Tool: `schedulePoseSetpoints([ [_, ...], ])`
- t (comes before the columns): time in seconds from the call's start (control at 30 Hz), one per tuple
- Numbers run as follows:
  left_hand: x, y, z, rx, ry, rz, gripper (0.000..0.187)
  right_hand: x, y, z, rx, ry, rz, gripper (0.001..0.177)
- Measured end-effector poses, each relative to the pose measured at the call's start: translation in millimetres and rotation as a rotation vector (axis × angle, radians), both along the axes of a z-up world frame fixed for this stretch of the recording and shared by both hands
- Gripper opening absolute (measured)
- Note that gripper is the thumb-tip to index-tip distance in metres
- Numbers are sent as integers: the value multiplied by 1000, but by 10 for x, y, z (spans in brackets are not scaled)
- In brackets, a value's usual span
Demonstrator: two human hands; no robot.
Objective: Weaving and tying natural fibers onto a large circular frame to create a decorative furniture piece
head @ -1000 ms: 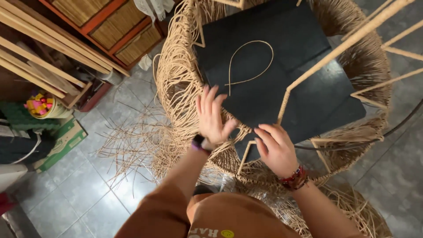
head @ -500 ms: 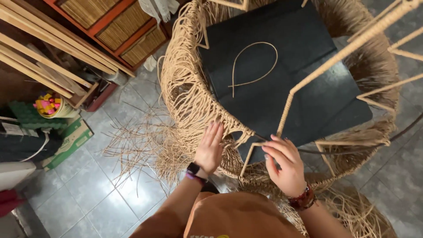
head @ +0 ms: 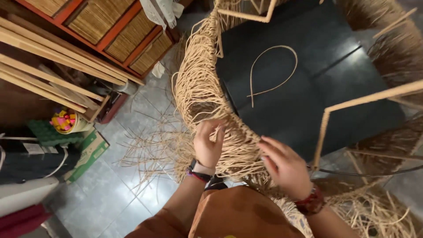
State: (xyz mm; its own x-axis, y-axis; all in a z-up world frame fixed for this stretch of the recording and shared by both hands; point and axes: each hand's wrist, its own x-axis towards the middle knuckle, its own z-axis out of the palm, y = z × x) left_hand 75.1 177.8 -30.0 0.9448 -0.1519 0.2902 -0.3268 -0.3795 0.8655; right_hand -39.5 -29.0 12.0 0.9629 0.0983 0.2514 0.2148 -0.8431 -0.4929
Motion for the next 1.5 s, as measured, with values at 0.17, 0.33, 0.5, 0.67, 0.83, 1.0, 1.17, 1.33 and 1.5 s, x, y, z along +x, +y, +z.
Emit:
schedulePoseSetpoints([
  [0.17, 501, 52, -205, 31, 78, -7, 22, 117, 10, -151, 5, 198, -224, 44],
  [0.33, 584, -32, -531, -29, 175, -98, 33, 355, 226, -143, -100, 179, -283, 34],
  [0.5, 573, 25, -720, -55, 270, -150, 19, 443, 277, -70, -106, 227, -314, 30],
  [0.67, 510, 114, -972, 47, 336, -325, 37, 471, 310, -14, -156, 269, -327, 30],
  [0.83, 578, 195, -1014, -59, 618, -419, 34, 533, 323, 17, -87, 333, -282, 39],
  [1.0, 646, 250, -652, -12, 484, -442, 35, 768, 395, 147, 32, 405, -175, 57],
  [1.17, 822, 353, -389, -67, 69, -321, 10, 794, 466, -150, -200, 411, -216, 60],
  [1.33, 892, 346, -18, 146, -150, -328, 6, 857, 487, -26, -192, 405, -209, 55],
  [1.5, 895, 375, -31, 298, -227, -401, 18, 912, 500, -11, -180, 381, -178, 69],
])
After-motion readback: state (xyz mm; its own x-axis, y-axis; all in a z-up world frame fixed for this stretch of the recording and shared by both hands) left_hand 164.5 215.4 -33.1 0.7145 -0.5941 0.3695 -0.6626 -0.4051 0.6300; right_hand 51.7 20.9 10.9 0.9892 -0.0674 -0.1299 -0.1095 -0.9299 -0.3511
